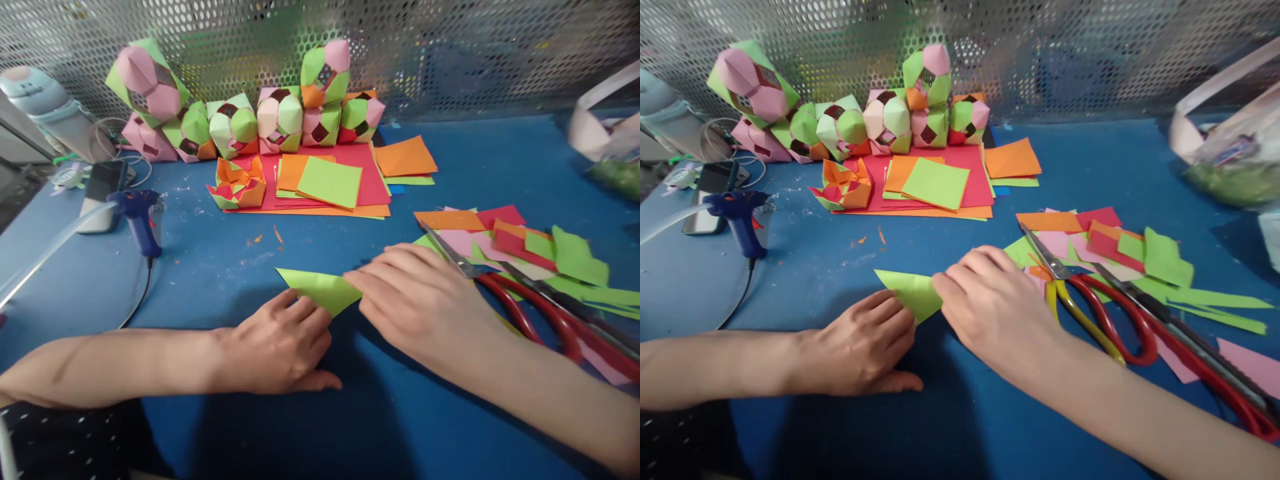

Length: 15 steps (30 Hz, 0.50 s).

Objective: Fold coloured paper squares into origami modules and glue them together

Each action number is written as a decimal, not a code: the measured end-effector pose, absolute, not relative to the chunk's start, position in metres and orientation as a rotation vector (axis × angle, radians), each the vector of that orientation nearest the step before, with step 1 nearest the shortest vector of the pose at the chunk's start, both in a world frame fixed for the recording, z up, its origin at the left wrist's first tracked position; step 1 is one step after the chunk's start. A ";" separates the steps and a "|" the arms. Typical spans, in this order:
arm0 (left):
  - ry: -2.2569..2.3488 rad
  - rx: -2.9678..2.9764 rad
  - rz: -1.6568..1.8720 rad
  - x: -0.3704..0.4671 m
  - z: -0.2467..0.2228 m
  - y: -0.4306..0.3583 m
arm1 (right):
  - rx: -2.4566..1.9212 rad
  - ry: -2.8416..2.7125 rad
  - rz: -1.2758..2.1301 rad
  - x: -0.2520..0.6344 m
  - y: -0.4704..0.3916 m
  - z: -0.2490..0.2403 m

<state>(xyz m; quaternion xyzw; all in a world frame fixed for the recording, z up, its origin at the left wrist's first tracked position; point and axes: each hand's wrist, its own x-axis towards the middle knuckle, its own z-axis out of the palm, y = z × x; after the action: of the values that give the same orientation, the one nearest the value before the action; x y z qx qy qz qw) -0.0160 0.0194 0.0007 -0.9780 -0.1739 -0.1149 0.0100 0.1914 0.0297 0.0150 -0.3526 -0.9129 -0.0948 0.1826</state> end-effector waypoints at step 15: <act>-0.485 -3.003 -0.372 -0.013 -0.001 0.016 | -0.966 -2.843 -0.101 0.191 0.017 -0.012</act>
<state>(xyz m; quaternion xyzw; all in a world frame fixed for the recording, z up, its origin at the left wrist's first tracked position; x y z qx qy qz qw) -0.0134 0.0165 -0.0007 -0.9792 -0.1581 -0.1213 0.0385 0.1912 0.0175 -0.0118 -0.3207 -0.9441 -0.0336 0.0685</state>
